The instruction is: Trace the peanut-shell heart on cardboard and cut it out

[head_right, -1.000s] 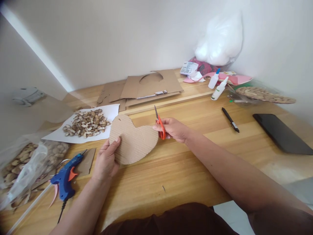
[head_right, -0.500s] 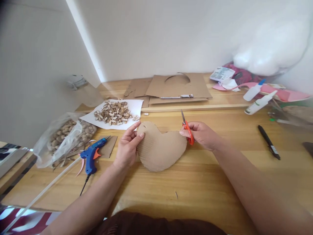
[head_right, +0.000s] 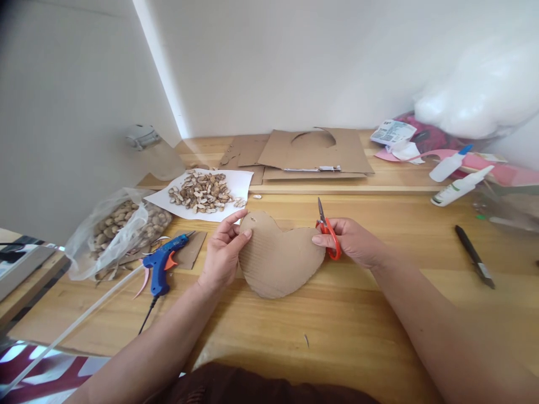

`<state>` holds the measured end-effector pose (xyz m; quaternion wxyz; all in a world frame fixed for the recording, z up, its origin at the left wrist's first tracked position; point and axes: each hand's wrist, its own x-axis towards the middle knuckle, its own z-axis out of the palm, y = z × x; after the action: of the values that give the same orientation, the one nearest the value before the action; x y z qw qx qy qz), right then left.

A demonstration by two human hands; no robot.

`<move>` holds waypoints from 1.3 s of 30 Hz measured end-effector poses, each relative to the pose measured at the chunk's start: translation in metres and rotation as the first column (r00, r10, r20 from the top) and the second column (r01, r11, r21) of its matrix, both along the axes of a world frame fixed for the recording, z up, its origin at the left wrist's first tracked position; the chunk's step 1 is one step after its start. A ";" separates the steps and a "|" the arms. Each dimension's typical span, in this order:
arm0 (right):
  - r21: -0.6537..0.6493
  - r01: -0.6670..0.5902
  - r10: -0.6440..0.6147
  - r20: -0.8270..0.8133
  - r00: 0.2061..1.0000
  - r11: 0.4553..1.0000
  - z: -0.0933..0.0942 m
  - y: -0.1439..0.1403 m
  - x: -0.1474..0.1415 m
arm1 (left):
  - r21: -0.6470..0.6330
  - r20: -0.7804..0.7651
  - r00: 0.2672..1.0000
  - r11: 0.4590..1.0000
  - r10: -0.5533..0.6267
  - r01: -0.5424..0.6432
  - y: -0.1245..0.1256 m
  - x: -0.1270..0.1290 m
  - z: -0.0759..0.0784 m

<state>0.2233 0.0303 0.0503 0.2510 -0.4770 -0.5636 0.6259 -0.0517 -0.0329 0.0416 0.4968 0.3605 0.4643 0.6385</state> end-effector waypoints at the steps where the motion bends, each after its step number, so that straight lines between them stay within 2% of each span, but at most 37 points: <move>1: 0.003 -0.005 0.005 -0.002 1.000 1.000 0.001 0.000 0.000 | -0.013 -0.005 1.000 1.000 -0.016 0.016 0.000 0.000 0.001; 6: 0.019 -0.134 0.134 0.033 0.990 0.991 0.010 -0.002 0.000 | -0.035 -0.024 0.998 0.998 -0.052 0.051 -0.001 0.000 0.002; 10: 0.067 -0.235 0.229 0.092 0.969 0.970 0.016 -0.005 -0.004 | -0.058 -0.115 0.993 0.998 -0.038 0.031 0.000 0.000 0.001; 15: 0.073 -0.179 0.169 0.120 0.978 0.981 0.013 -0.006 -0.007 | -0.054 -0.160 0.987 0.998 -0.022 0.014 0.001 -0.001 0.000; 22: 0.105 -0.033 0.027 0.054 0.998 0.994 0.004 -0.003 -0.005 | -0.073 -0.040 0.995 0.994 -0.087 0.084 0.001 0.001 -0.001; 27: 0.088 -0.032 0.030 0.026 0.999 0.996 0.004 -0.003 -0.007 | -0.108 0.045 0.998 0.993 -0.048 0.053 0.002 0.003 0.000; 35: 0.092 0.032 -0.033 0.004 0.999 0.995 -0.001 -0.002 -0.009 | -0.053 0.037 0.999 0.999 -0.012 0.014 0.003 0.000 -0.003; 39: 0.047 -0.038 0.037 0.019 0.999 0.998 0.001 -0.004 -0.011 | -0.051 0.016 1.000 0.999 -0.002 0.003 0.004 -0.001 -0.005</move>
<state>0.2127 0.0262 0.0510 0.2453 -0.4661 -0.5894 0.6126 -0.0526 -0.0289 0.0370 0.5105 0.3430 0.4761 0.6285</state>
